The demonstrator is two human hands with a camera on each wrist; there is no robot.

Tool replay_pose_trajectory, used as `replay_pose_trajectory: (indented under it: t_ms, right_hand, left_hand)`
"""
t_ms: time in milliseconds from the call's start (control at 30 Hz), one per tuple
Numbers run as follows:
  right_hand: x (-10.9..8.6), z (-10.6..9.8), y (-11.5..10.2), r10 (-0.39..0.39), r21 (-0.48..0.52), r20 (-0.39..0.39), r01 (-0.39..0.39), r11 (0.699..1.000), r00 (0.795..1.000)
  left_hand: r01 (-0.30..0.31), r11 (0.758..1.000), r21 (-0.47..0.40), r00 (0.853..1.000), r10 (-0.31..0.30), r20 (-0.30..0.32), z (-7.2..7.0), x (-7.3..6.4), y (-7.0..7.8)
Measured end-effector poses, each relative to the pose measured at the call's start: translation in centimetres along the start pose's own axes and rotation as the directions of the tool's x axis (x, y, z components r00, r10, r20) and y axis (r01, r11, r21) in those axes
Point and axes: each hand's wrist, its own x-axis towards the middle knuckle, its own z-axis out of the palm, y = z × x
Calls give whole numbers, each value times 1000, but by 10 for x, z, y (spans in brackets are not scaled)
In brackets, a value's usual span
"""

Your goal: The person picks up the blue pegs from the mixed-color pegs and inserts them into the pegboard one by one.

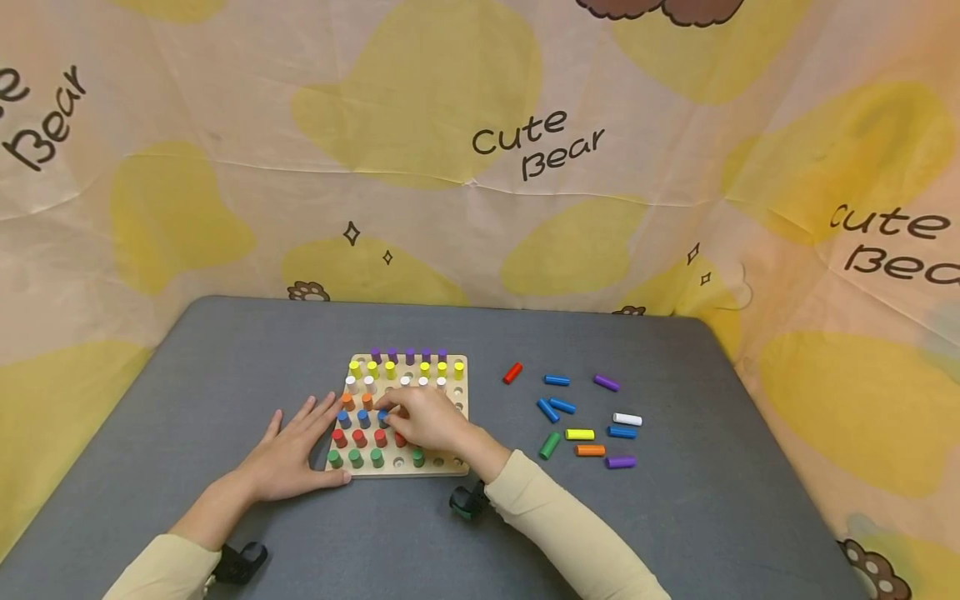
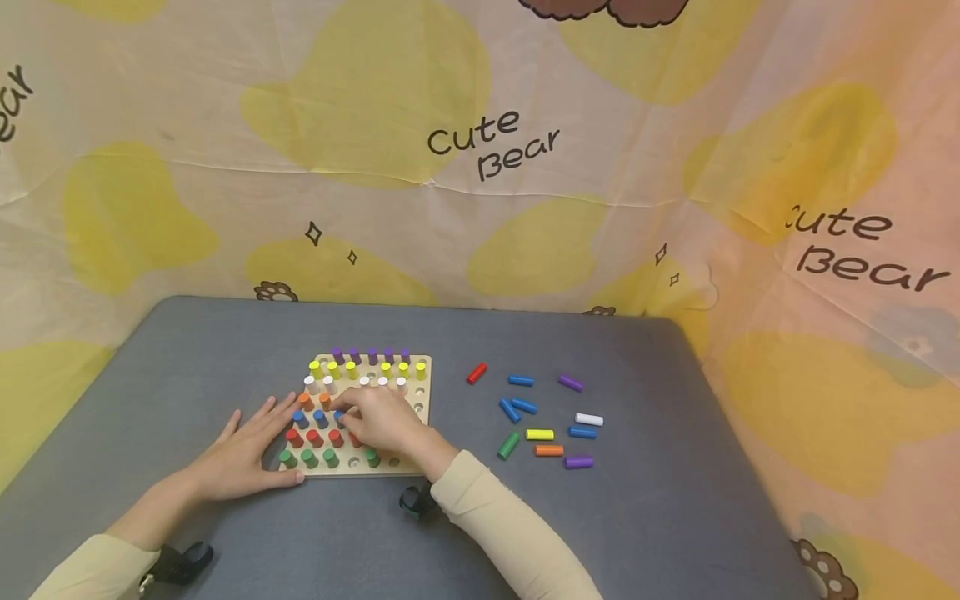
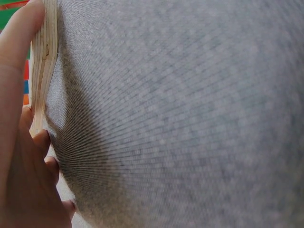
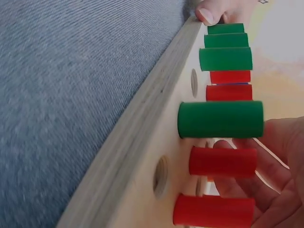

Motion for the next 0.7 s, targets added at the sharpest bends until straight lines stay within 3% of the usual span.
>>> replay_pose_trajectory:
  t_ms: [167, 467, 700]
  right_hand:
    - [-5, -9, 1, 3, -8, -28, -3, 1000, 1000]
    - [-18, -26, 7, -30, 68, -82, 35, 997, 996]
    - [-31, -33, 12, -45, 34, -104, 49, 998, 994]
  left_hand:
    - [5, 1000, -1, 1000, -5, -2, -1, -1, 2]
    - [18, 1000, 2, 1000, -18, 11, 0, -1, 3]
    - [16, 1000, 8, 1000, -16, 7, 1, -2, 4]
